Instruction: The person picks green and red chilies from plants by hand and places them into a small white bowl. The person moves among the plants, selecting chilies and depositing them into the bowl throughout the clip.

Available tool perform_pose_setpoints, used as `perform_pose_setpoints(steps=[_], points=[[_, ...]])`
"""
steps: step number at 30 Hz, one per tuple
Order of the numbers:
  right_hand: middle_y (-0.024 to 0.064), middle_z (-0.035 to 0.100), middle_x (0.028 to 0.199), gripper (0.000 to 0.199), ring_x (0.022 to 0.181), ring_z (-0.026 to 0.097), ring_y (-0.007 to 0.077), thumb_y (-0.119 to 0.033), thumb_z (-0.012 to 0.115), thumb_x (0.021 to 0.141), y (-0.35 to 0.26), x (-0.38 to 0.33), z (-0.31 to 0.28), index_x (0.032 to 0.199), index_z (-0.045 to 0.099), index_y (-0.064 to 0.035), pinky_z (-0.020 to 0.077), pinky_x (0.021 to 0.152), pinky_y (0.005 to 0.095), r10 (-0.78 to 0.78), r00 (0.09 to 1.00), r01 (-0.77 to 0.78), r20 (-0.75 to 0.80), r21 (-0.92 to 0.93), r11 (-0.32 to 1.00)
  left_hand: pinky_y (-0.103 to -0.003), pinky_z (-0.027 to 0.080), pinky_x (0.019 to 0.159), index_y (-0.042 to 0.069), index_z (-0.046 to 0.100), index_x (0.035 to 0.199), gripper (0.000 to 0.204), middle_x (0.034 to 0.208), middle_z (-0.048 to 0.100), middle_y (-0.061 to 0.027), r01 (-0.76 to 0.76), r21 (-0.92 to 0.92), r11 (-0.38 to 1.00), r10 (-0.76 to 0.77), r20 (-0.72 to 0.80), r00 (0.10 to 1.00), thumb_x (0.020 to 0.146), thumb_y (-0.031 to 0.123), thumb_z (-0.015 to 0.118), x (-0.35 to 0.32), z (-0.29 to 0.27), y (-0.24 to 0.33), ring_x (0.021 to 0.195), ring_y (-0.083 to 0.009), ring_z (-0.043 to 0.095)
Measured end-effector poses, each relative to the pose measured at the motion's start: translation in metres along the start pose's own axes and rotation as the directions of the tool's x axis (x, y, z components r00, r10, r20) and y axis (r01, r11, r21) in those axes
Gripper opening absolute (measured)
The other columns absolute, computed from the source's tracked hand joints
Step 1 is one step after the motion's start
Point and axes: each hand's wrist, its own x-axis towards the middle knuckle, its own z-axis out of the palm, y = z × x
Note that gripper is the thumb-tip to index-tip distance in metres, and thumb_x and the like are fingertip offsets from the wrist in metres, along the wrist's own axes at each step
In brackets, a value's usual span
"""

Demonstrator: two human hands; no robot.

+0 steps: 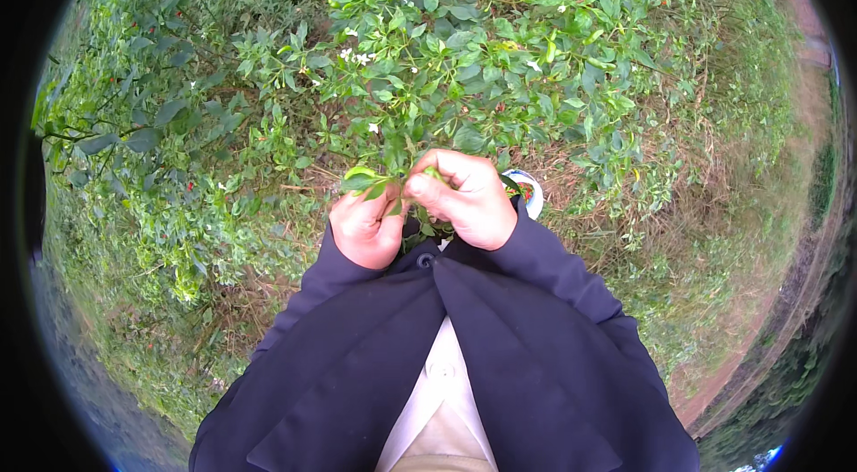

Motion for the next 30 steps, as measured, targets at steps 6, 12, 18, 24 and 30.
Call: perform_pose_setpoints(steps=[6, 12, 18, 24, 30], points=[[0.0036, 0.046, 0.061, 0.023, 0.043, 0.035, 0.0075, -0.019, 0.047, 0.088, -0.023, -0.001, -0.037, 0.074, 0.050, -0.0002, 0.0264, 0.041, 0.0207, -0.144, 0.987, 0.095, 0.076, 0.450, 0.888, -0.037, 0.045, 0.055, 0.001, 0.055, 0.077, 0.012, 0.071, 0.052, -0.0120, 0.072, 0.015, 0.997, -0.072, 0.000, 0.997, 0.067, -0.005, 0.060, 0.002, -0.004, -0.004, 0.061, -0.0311, 0.054], [0.0075, 0.064, 0.083, 0.023, 0.070, 0.060, 0.0131, -0.013, 0.059, 0.084, -0.004, 0.008, -0.017, 0.103, 0.060, 0.0010, 0.0472, 0.062, 0.0255, -0.309, 0.950, 0.275, 0.038, -0.568, 0.776, -0.032, 0.047, 0.055, 0.002, 0.062, 0.083, 0.015, 0.077, 0.061, -0.0120, -0.019, 0.068, 0.997, 0.020, -0.017, 1.000, 0.068, -0.001, 0.064, 0.004, 0.000, -0.002, 0.062, -0.0256, 0.058], [0.0110, 0.063, 0.074, 0.016, 0.063, 0.060, 0.0189, -0.011, 0.064, 0.079, 0.002, 0.013, -0.003, 0.089, 0.062, 0.0011, 0.0463, 0.058, 0.0279, -0.346, 0.935, 0.313, 0.080, -0.647, 0.695, -0.032, 0.046, 0.054, 0.002, 0.062, 0.083, 0.016, 0.068, 0.057, -0.0103, -0.014, 0.025, 1.000, 0.014, -0.005, 1.000, 0.068, 0.002, 0.067, 0.009, -0.001, 0.003, 0.059, -0.0253, 0.056], [0.0023, 0.053, 0.062, 0.015, 0.058, 0.045, 0.0037, -0.013, 0.063, 0.083, -0.003, 0.012, -0.006, 0.082, 0.061, 0.0014, 0.0388, 0.050, 0.0236, -0.056, 0.987, -0.026, -0.153, -0.491, 0.871, -0.016, 0.029, 0.054, 0.000, 0.056, 0.111, 0.036, 0.065, 0.033, 0.0093, 0.470, -0.699, 0.539, -0.471, 0.213, 0.856, 0.079, 0.011, 0.067, 0.013, -0.016, 0.005, 0.060, -0.0018, 0.032], [0.0072, 0.059, 0.067, 0.013, 0.060, 0.054, 0.0106, -0.011, 0.065, 0.080, 0.005, 0.009, -0.008, 0.084, 0.062, 0.0013, 0.0430, 0.054, 0.0246, -0.256, 0.965, 0.250, 0.064, -0.527, 0.812, -0.018, 0.029, 0.047, 0.001, 0.056, 0.099, 0.017, 0.068, 0.046, 0.0048, 0.442, -0.837, 0.324, -0.493, 0.250, 0.834, 0.087, 0.012, 0.058, 0.015, -0.012, -0.001, 0.052, -0.0021, 0.032]])
